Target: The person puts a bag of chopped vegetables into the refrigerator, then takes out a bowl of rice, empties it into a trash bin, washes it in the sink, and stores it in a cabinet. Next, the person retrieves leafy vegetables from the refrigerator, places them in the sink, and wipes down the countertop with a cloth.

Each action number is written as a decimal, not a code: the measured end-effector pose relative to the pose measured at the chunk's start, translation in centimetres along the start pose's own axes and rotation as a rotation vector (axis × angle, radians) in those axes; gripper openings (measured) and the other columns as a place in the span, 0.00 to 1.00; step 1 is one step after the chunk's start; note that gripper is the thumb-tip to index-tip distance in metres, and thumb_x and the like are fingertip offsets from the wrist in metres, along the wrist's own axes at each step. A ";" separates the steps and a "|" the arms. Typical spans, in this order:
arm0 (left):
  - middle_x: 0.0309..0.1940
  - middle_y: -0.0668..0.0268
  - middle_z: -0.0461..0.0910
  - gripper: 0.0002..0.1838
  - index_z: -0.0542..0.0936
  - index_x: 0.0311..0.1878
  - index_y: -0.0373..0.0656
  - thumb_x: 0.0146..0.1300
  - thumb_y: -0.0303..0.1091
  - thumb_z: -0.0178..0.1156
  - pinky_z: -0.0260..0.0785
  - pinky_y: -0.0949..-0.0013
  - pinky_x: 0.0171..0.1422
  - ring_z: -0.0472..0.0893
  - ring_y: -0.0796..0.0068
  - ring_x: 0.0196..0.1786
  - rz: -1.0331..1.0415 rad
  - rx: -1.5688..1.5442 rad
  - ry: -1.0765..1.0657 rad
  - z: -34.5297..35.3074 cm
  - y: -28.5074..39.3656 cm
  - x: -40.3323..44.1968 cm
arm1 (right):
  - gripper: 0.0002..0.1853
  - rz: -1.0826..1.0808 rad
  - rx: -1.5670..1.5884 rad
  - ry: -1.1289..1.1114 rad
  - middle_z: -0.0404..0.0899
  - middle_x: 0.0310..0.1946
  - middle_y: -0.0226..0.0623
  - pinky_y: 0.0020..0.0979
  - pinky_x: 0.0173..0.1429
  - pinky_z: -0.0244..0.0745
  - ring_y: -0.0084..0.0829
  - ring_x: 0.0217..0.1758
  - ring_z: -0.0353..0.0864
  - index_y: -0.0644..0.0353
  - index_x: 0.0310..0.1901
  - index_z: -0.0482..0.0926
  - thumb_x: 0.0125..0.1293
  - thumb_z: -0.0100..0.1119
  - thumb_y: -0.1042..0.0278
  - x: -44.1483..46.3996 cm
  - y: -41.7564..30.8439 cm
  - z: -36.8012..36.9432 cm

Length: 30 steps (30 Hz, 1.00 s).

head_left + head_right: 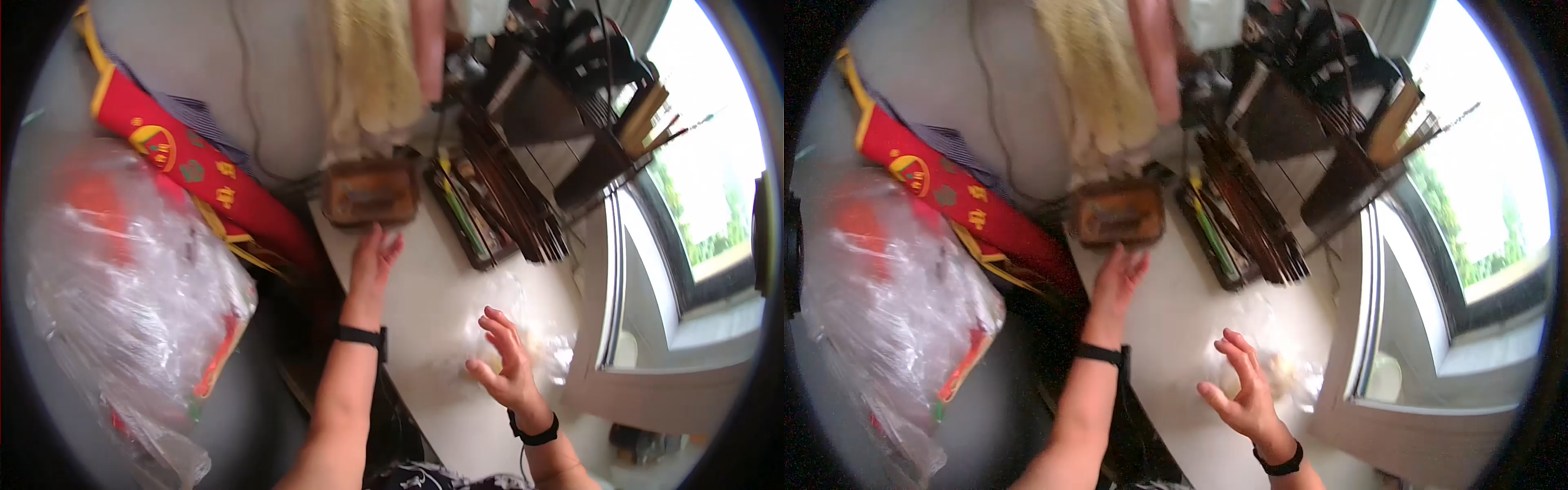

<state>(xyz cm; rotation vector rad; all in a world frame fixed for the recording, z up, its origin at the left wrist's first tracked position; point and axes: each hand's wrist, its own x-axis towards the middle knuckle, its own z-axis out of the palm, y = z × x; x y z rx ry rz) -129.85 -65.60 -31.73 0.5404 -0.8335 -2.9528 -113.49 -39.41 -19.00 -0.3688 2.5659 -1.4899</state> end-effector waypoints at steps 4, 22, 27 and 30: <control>0.56 0.56 0.74 0.29 0.66 0.67 0.35 0.68 0.37 0.62 0.75 0.63 0.59 0.80 0.63 0.53 -0.018 0.293 -0.003 1.5 -0.8 -3.7 | 0.48 0.003 -0.630 0.044 0.55 0.73 0.47 0.60 0.76 0.46 0.53 0.78 0.49 0.52 0.69 0.65 0.45 0.79 0.54 -5.5 1.2 -1.2; 0.51 0.57 0.78 0.20 0.79 0.55 0.42 0.61 0.37 0.65 0.72 0.61 0.60 0.78 0.57 0.54 0.054 1.398 -0.827 0.2 -18.3 -30.9 | 0.21 0.081 -0.538 0.050 0.78 0.37 0.39 0.39 0.44 0.77 0.42 0.44 0.78 0.53 0.54 0.75 0.57 0.62 0.75 -25.3 7.0 -2.6; 0.49 0.56 0.78 0.19 0.79 0.54 0.43 0.62 0.39 0.65 0.72 0.62 0.59 0.78 0.57 0.54 0.039 1.315 -0.928 0.2 -23.3 -38.7 | 0.14 0.195 -0.428 0.045 0.77 0.32 0.36 0.42 0.40 0.76 0.42 0.38 0.80 0.51 0.49 0.76 0.60 0.60 0.73 -36.8 10.1 -3.2; 0.51 0.54 0.79 0.22 0.78 0.55 0.42 0.62 0.43 0.65 0.73 0.61 0.58 0.79 0.55 0.52 0.029 1.412 -0.988 0.7 -25.5 -43.1 | 0.12 0.247 -0.542 0.083 0.76 0.30 0.35 0.42 0.39 0.76 0.41 0.38 0.80 0.50 0.44 0.78 0.59 0.62 0.72 -42.7 10.4 -4.6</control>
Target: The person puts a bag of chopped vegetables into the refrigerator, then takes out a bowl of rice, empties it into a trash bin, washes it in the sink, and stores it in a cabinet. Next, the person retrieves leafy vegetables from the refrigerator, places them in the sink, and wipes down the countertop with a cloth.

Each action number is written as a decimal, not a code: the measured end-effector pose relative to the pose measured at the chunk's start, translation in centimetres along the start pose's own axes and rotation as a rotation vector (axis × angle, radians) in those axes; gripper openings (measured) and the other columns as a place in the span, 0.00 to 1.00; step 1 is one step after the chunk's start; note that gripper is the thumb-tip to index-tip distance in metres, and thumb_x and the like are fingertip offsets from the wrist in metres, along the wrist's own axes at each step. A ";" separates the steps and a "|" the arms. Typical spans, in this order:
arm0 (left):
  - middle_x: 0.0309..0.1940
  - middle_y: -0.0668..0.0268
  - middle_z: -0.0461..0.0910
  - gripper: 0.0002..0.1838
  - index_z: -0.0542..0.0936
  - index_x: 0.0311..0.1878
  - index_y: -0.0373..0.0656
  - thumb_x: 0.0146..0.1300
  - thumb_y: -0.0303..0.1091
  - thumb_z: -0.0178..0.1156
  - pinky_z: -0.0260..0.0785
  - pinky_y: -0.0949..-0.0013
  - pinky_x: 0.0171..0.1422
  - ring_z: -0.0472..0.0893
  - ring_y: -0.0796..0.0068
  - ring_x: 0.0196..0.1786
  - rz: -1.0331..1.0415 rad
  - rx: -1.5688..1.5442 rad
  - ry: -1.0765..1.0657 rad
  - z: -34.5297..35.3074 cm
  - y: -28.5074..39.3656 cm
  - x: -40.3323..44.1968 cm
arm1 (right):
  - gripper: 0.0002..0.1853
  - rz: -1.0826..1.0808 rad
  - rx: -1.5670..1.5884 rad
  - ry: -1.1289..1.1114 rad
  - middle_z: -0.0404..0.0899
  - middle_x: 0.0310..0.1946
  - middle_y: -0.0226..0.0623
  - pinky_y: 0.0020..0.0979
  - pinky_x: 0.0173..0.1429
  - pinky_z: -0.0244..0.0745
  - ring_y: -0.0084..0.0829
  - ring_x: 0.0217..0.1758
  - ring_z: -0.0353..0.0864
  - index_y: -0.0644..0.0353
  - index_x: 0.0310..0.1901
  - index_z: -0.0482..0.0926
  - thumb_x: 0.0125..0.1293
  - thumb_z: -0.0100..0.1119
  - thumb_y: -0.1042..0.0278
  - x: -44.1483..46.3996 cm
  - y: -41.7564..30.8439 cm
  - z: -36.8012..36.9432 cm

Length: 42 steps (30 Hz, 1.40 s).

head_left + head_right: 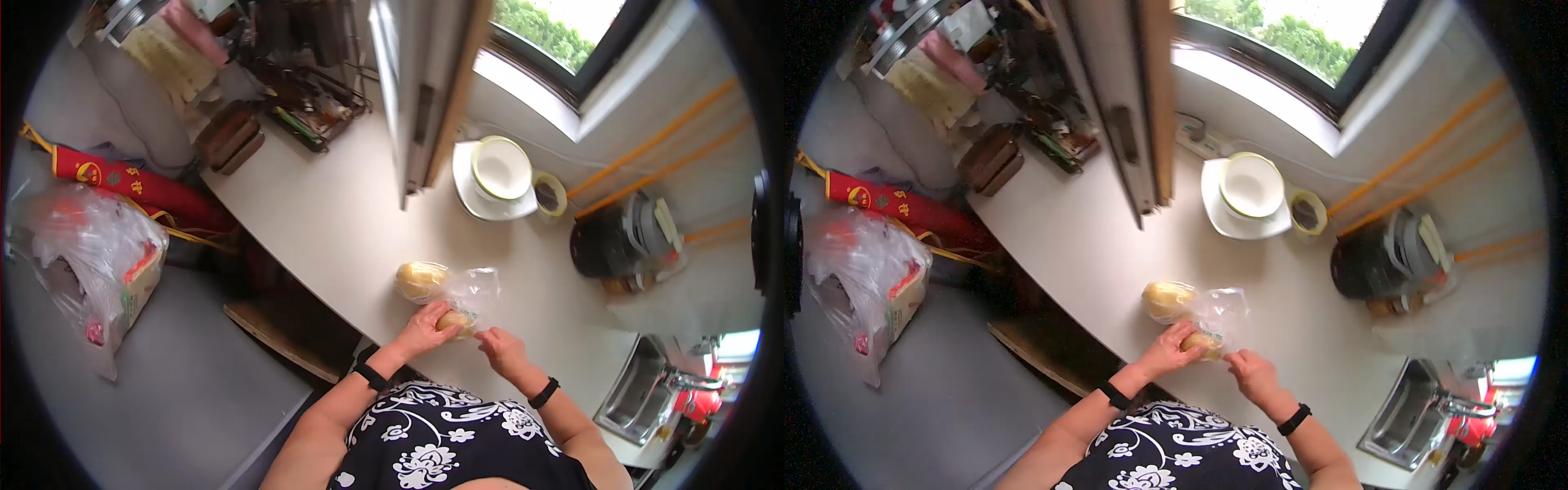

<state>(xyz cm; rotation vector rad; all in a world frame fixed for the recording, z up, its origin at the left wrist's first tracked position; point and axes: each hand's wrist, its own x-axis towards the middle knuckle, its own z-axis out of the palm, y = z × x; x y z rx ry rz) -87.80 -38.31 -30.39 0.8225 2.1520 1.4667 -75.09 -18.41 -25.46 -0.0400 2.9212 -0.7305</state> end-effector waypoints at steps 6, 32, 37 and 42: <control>0.45 0.53 0.84 0.23 0.79 0.54 0.42 0.60 0.45 0.66 0.75 0.60 0.50 0.83 0.54 0.43 -0.269 0.010 -0.139 5.8 3.5 -2.6 | 0.07 0.096 -0.131 0.210 0.75 0.31 0.33 0.41 0.39 0.74 0.39 0.38 0.78 0.51 0.36 0.79 0.54 0.63 0.74 -9.0 7.1 -3.3; 0.33 0.65 0.79 0.04 0.79 0.40 0.40 0.63 0.25 0.62 0.72 0.70 0.43 0.79 0.68 0.36 0.560 -0.079 0.350 4.9 20.5 2.1 | 0.15 0.124 -0.092 0.623 0.79 0.42 0.35 0.39 0.46 0.75 0.39 0.44 0.78 0.55 0.47 0.80 0.57 0.61 0.78 -12.2 -1.3 -10.0; 0.34 0.71 0.75 0.03 0.76 0.44 0.36 0.70 0.25 0.56 0.65 0.82 0.38 0.71 0.88 0.34 0.304 -0.388 0.094 3.5 22.1 0.5 | 0.15 0.015 0.023 0.829 0.78 0.43 0.34 0.40 0.44 0.76 0.41 0.41 0.79 0.54 0.47 0.79 0.58 0.60 0.79 -10.5 -4.5 -12.7; 0.29 0.68 0.80 0.08 0.80 0.47 0.36 0.71 0.26 0.52 0.65 0.81 0.32 0.71 0.87 0.27 0.083 -0.728 -0.133 2.5 23.8 0.0 | 0.06 -0.028 0.051 0.290 0.78 0.39 0.42 0.44 0.41 0.78 0.47 0.39 0.81 0.56 0.39 0.77 0.61 0.54 0.76 -9.0 -0.5 -7.1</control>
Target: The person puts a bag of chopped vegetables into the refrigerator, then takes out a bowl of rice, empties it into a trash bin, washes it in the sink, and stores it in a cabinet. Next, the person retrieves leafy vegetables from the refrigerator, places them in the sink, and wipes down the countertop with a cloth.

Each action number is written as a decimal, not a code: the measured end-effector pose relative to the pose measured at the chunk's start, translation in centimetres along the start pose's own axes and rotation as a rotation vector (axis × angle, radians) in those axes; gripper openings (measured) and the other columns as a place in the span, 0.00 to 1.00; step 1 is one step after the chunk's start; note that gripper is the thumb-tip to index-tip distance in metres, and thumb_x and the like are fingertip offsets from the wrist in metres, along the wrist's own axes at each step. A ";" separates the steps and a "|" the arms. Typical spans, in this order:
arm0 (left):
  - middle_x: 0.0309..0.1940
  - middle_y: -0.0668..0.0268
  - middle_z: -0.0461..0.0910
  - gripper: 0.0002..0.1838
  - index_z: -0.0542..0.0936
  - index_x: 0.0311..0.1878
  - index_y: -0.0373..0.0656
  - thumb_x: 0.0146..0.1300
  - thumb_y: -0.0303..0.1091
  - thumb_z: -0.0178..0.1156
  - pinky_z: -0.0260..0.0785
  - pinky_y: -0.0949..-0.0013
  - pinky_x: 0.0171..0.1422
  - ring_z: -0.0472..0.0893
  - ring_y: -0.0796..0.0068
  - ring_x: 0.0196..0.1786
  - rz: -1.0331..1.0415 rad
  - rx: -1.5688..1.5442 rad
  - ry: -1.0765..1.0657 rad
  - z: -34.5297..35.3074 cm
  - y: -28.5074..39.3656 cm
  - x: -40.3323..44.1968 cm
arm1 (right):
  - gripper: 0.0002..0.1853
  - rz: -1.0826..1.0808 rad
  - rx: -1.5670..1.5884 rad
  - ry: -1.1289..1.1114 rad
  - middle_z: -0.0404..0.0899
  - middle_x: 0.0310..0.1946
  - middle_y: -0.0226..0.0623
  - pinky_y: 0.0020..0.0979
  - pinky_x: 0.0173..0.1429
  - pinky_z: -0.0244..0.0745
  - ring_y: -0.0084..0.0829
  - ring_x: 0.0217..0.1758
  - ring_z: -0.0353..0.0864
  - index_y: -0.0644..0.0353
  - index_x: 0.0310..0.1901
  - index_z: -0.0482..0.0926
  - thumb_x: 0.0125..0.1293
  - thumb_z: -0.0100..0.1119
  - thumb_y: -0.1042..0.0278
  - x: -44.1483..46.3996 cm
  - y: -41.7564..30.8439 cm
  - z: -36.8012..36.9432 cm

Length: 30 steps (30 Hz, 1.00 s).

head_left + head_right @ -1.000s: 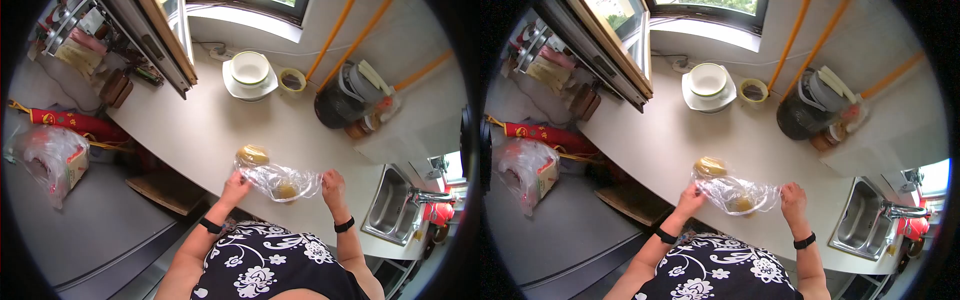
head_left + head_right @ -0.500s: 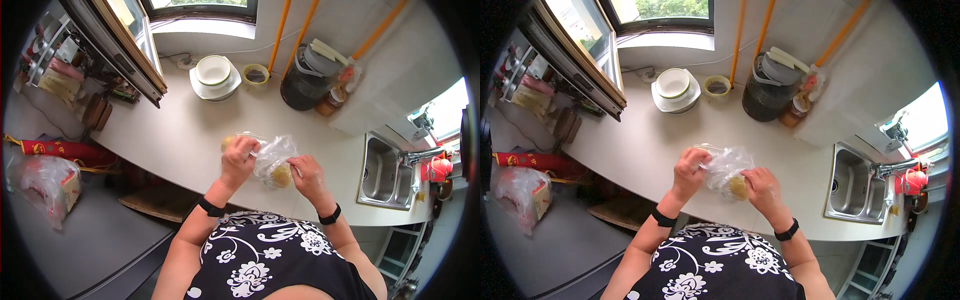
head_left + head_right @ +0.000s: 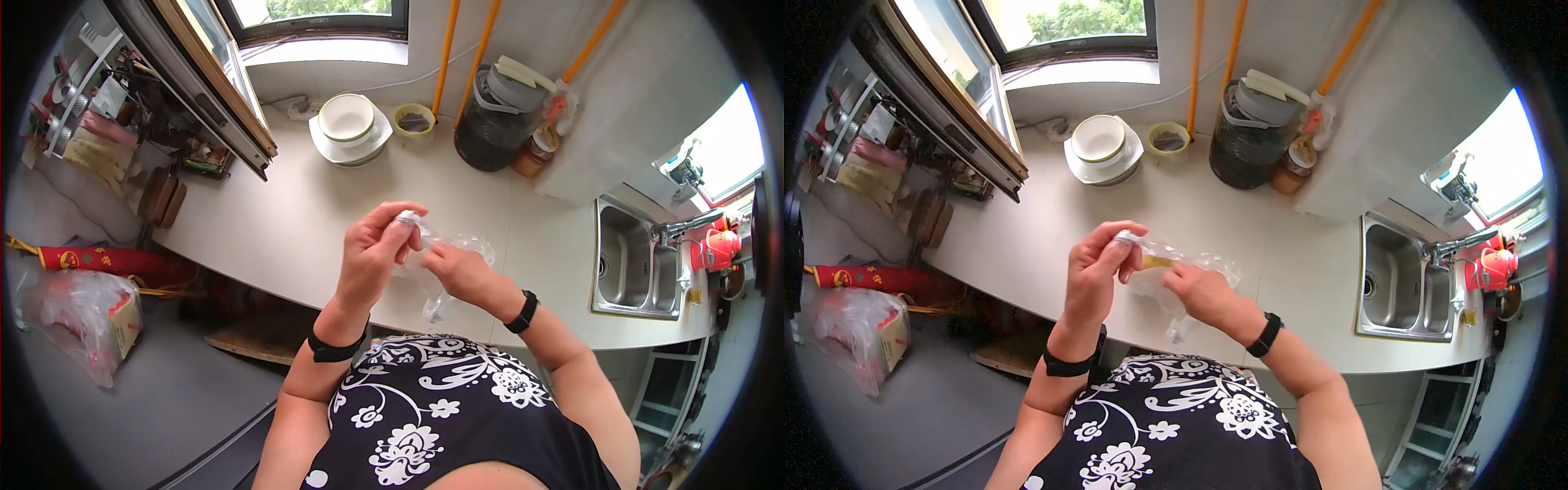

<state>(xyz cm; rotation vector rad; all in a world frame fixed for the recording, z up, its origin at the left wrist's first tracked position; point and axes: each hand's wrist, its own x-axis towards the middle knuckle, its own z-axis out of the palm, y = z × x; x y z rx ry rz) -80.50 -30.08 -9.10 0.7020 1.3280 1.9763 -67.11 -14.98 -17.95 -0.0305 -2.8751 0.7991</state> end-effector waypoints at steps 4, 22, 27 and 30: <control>0.40 0.57 0.85 0.16 0.79 0.57 0.38 0.71 0.26 0.48 0.63 0.83 0.25 0.70 0.87 0.21 -0.059 -0.163 0.088 -2.3 1.6 -0.6 | 0.06 0.206 -0.303 -0.333 0.79 0.36 0.45 0.44 0.43 0.78 0.47 0.41 0.81 0.58 0.38 0.78 0.62 0.50 0.73 -7.4 5.2 -2.6; 0.72 0.58 0.62 0.35 0.60 0.74 0.42 0.62 0.17 0.50 0.77 0.75 0.40 0.83 0.74 0.46 -0.169 0.342 -0.221 -2.9 -0.5 -2.9 | 0.34 0.570 -0.161 -0.322 0.79 0.52 0.52 0.43 0.66 0.69 0.50 0.57 0.77 0.64 0.63 0.68 0.53 0.66 0.64 -4.5 5.5 1.9; 0.70 0.60 0.66 0.36 0.60 0.75 0.44 0.62 0.18 0.52 0.77 0.73 0.44 0.83 0.72 0.48 -0.128 0.465 -0.161 -3.8 -1.6 -3.3 | 0.41 0.583 -0.246 -0.486 0.76 0.58 0.53 0.42 0.68 0.67 0.52 0.60 0.75 0.61 0.67 0.64 0.50 0.68 0.64 -4.7 6.5 1.9; 0.69 0.60 0.68 0.35 0.61 0.74 0.45 0.62 0.18 0.54 0.77 0.72 0.47 0.82 0.70 0.51 -0.084 0.552 -0.088 -4.8 -0.6 -3.3 | 0.39 0.398 -0.020 -0.312 0.71 0.63 0.53 0.42 0.74 0.61 0.52 0.63 0.73 0.62 0.67 0.65 0.52 0.67 0.64 -4.8 6.2 1.7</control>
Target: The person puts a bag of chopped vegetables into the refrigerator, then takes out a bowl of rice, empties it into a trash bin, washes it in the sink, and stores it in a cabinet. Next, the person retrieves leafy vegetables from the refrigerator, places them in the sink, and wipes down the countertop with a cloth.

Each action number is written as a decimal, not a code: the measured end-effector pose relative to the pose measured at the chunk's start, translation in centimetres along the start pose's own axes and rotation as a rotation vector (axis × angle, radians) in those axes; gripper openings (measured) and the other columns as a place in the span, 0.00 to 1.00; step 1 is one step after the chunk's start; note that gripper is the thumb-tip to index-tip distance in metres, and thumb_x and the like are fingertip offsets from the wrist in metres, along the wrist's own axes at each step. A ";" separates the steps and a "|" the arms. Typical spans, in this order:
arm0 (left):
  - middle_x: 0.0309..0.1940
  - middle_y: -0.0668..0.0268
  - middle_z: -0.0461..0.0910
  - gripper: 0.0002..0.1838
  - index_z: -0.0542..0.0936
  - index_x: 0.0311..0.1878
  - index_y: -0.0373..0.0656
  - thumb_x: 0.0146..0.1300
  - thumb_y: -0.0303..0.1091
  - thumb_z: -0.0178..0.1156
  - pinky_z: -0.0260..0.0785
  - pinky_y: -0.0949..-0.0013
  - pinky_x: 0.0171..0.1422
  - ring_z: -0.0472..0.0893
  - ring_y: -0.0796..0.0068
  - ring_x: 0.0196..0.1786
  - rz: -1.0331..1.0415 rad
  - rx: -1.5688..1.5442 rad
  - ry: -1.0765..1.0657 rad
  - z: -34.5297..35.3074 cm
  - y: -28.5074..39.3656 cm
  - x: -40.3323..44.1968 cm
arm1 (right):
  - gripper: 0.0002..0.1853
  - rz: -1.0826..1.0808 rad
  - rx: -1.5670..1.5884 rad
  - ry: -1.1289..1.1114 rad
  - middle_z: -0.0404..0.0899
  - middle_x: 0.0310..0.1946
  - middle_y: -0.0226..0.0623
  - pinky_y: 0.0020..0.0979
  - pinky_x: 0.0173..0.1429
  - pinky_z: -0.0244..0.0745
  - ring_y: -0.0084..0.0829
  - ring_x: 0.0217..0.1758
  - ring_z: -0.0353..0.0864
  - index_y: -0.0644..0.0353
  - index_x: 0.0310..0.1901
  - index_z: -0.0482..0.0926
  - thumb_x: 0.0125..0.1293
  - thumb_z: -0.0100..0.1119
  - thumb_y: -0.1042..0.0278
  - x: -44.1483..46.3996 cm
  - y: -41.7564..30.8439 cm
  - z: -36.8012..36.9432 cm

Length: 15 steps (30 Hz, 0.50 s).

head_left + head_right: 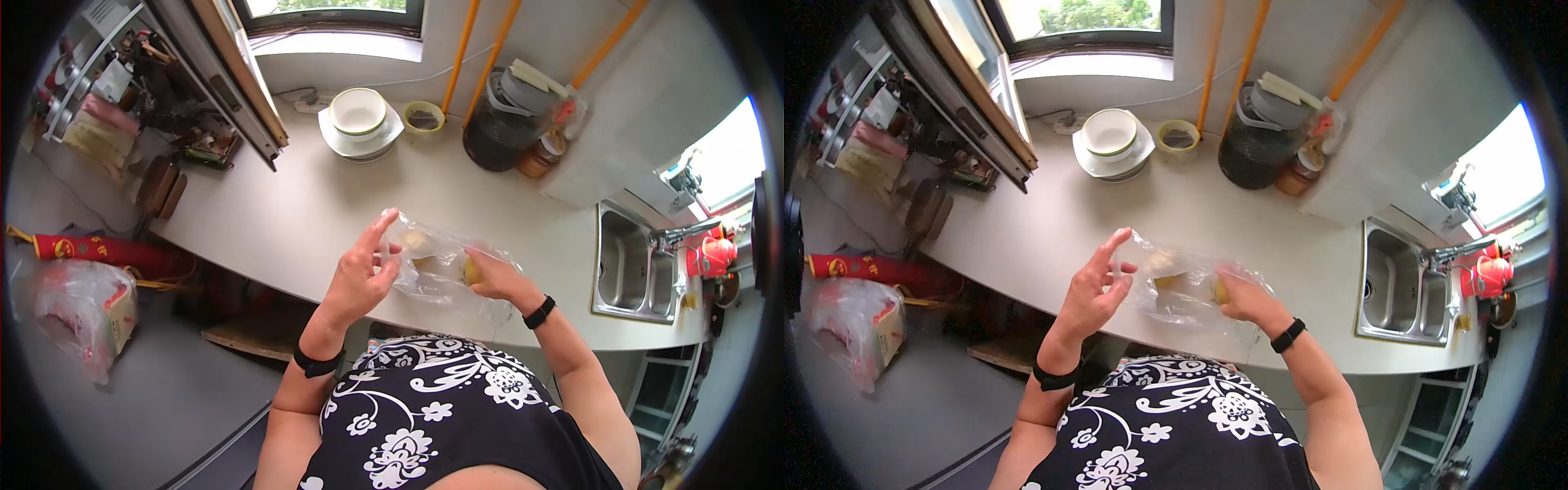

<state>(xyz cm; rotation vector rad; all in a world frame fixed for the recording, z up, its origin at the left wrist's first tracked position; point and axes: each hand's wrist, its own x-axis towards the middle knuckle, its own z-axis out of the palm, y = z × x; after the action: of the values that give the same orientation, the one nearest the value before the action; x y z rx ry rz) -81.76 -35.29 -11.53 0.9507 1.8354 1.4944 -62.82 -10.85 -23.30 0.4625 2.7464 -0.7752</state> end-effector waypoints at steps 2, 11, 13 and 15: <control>0.69 0.60 0.68 0.35 0.62 0.74 0.45 0.62 0.19 0.55 0.76 0.71 0.48 0.81 0.70 0.52 -0.002 0.009 0.053 -0.8 0.2 -0.2 | 0.35 -0.163 0.067 -0.048 0.69 0.65 0.51 0.41 0.70 0.66 0.51 0.63 0.73 0.62 0.66 0.65 0.56 0.65 0.66 -0.6 -2.7 -2.0; 0.65 0.57 0.73 0.35 0.64 0.72 0.47 0.60 0.23 0.61 0.75 0.64 0.53 0.82 0.65 0.53 0.058 0.080 0.141 -1.8 -1.4 -1.4 | 0.14 -0.296 0.097 0.248 0.80 0.43 0.42 0.39 0.43 0.77 0.43 0.39 0.82 0.55 0.51 0.76 0.62 0.60 0.73 0.7 -10.4 -5.0; 0.62 0.54 0.74 0.32 0.65 0.70 0.45 0.62 0.27 0.61 0.77 0.64 0.51 0.83 0.67 0.49 0.098 0.263 0.167 -1.7 -4.0 -2.3 | 0.05 -0.322 0.201 0.238 0.80 0.31 0.40 0.37 0.35 0.75 0.42 0.32 0.81 0.57 0.37 0.78 0.61 0.64 0.71 -0.7 -12.4 -5.2; 0.60 0.50 0.74 0.33 0.64 0.70 0.45 0.62 0.35 0.63 0.77 0.60 0.52 0.83 0.60 0.48 0.018 0.478 0.207 -2.2 -3.4 -3.5 | 0.05 -0.286 0.251 0.263 0.78 0.26 0.39 0.31 0.33 0.74 0.32 0.28 0.80 0.61 0.36 0.79 0.60 0.65 0.73 -2.1 -11.5 -5.1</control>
<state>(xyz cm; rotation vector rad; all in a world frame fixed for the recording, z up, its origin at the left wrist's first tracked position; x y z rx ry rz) -82.07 -39.83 -14.43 1.0571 2.4060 1.2206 -65.90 -17.86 -13.13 0.2322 3.0135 -1.2190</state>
